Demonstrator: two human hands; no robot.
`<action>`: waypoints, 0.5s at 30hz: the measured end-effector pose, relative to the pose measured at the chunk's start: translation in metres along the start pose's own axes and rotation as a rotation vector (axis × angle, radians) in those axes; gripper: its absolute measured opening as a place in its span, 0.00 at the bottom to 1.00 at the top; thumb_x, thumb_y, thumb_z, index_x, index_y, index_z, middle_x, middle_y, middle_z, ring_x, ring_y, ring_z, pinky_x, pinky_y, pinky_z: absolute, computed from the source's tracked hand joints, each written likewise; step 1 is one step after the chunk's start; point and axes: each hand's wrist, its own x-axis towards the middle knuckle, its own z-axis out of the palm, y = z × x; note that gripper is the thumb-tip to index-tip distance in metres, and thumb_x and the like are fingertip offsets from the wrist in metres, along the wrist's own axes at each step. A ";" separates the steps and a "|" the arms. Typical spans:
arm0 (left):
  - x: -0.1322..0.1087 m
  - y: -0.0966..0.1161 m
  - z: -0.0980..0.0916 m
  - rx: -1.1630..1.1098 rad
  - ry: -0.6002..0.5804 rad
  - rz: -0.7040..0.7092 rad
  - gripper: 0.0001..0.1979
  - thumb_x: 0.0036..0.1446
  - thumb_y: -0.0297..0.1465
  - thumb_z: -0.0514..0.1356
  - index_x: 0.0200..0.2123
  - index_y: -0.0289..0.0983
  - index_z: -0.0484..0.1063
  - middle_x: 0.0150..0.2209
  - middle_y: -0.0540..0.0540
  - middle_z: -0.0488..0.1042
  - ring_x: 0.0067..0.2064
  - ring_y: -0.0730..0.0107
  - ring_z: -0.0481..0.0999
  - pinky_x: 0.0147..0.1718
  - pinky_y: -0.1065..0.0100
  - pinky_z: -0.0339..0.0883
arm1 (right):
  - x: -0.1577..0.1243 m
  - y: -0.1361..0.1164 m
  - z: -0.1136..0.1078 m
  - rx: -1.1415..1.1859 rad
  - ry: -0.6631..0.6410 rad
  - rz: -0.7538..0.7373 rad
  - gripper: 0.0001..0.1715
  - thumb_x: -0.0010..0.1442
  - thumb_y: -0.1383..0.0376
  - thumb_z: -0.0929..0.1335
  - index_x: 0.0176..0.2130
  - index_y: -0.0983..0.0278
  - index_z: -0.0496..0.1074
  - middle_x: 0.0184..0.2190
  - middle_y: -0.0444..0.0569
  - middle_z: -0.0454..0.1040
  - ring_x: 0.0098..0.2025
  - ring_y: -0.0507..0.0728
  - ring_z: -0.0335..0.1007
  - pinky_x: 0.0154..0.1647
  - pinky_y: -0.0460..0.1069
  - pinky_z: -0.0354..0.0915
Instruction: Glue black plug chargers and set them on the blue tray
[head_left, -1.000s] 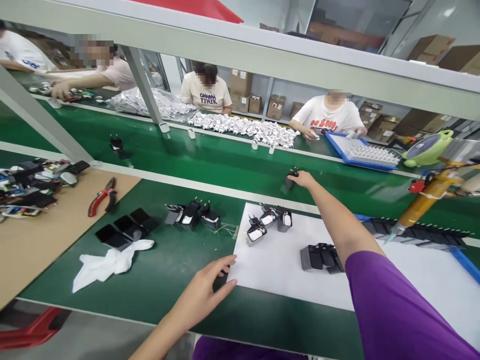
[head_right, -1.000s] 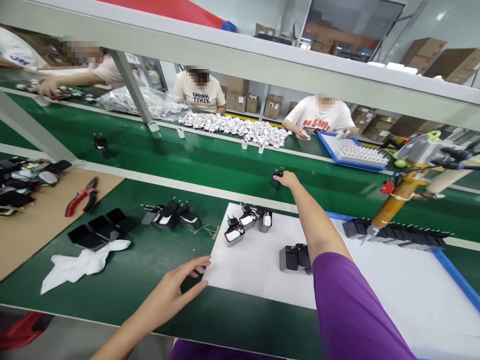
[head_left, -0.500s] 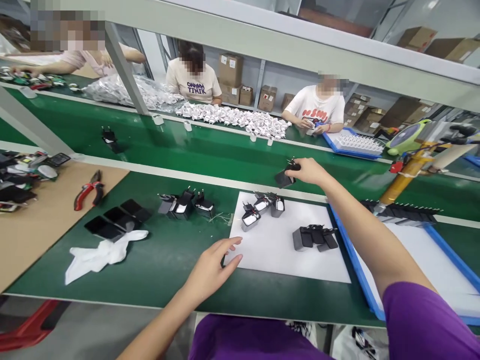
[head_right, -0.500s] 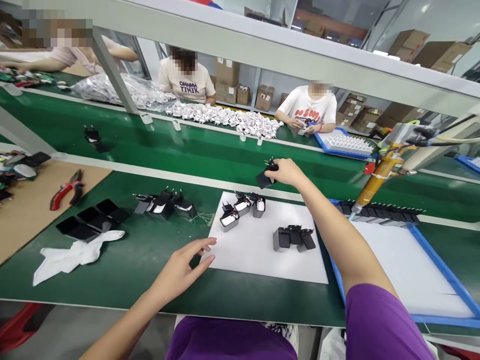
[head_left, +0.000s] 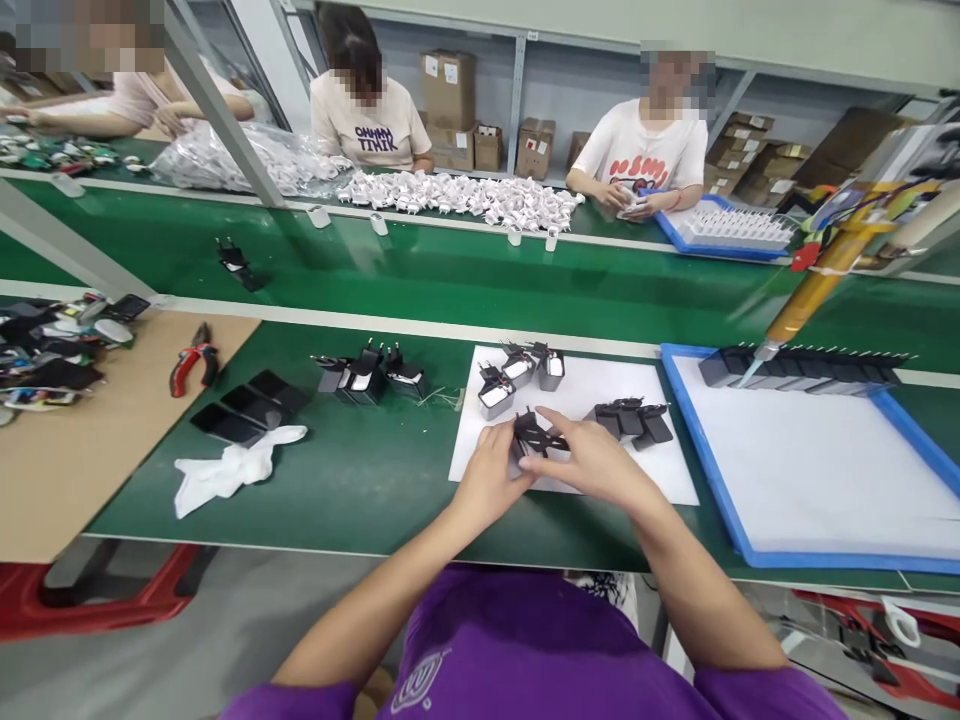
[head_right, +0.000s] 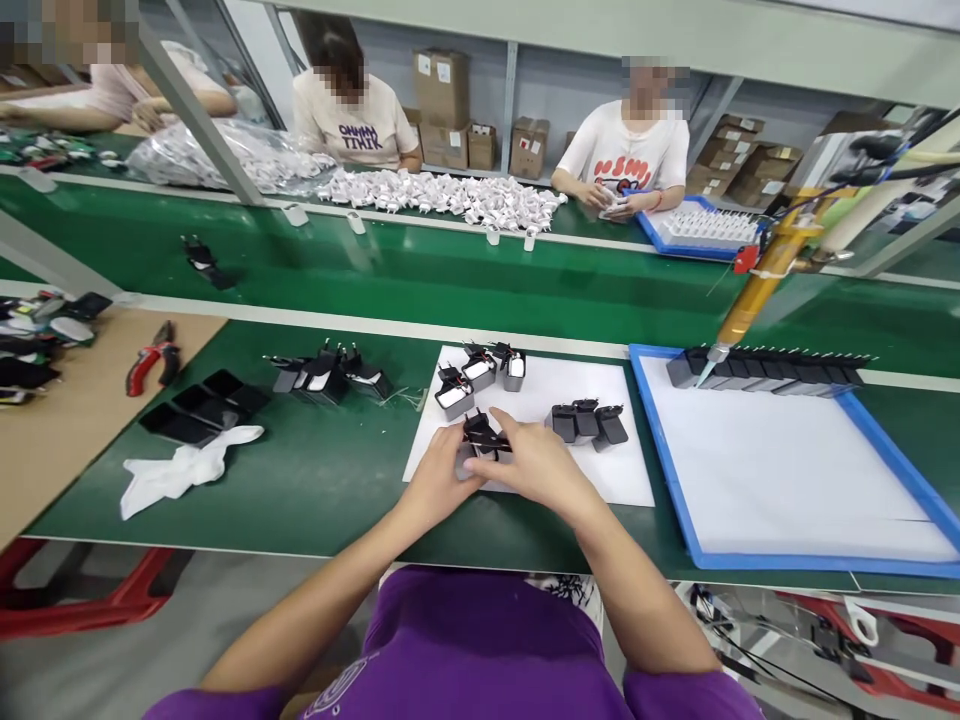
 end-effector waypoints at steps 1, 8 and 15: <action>0.001 0.000 -0.002 0.001 -0.005 0.001 0.27 0.52 0.28 0.64 0.55 0.36 0.62 0.50 0.39 0.71 0.53 0.53 0.69 0.51 0.51 0.67 | -0.004 0.008 -0.003 0.079 0.025 -0.035 0.42 0.57 0.44 0.66 0.63 0.63 0.60 0.44 0.54 0.78 0.44 0.63 0.75 0.43 0.54 0.68; -0.001 0.001 -0.038 0.135 -0.017 0.001 0.25 0.52 0.33 0.65 0.52 0.37 0.64 0.49 0.40 0.72 0.53 0.53 0.70 0.50 0.55 0.68 | -0.013 0.044 -0.034 0.139 0.358 -0.038 0.21 0.63 0.54 0.64 0.50 0.62 0.71 0.40 0.50 0.76 0.41 0.57 0.74 0.41 0.51 0.68; -0.013 -0.051 -0.117 0.317 0.072 -0.154 0.24 0.50 0.42 0.62 0.48 0.36 0.66 0.43 0.41 0.75 0.45 0.53 0.75 0.44 0.58 0.70 | 0.067 0.046 -0.065 -0.350 0.085 -0.009 0.32 0.59 0.52 0.67 0.58 0.64 0.65 0.55 0.57 0.70 0.52 0.66 0.70 0.46 0.56 0.67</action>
